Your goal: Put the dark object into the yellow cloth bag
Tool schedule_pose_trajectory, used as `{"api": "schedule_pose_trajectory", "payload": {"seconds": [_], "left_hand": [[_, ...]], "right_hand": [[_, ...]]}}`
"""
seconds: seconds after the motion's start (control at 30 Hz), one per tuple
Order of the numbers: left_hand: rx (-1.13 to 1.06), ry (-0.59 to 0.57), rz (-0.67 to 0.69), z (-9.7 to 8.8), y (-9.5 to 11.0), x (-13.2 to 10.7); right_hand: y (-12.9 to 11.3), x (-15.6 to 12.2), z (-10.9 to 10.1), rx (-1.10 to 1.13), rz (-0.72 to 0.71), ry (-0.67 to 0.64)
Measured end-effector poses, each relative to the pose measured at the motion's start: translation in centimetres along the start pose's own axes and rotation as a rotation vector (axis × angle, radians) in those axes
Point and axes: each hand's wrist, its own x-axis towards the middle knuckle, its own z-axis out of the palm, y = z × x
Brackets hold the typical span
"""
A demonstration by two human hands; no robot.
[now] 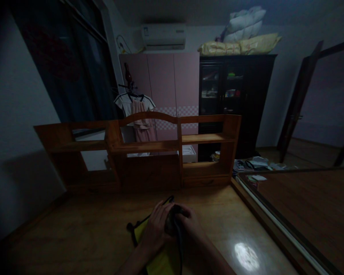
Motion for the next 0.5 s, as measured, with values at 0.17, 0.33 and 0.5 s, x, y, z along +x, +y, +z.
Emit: {"api": "schedule_pose_trajectory", "payload": {"seconds": [0.17, 0.33, 0.5], "left_hand": [[0.031, 0.018, 0.012, -0.3, 0.2, 0.1], [0.062, 0.040, -0.006, -0.2, 0.2, 0.0], [0.067, 0.059, -0.019, -0.1, 0.3, -0.1]], "right_hand": [[0.5, 0.1, 0.1, 0.009, -0.026, 0.012], [-0.2, -0.3, 0.3, -0.085, -0.116, 0.040], [-0.8, -0.9, 0.3, -0.219, -0.174, 0.069]]}}
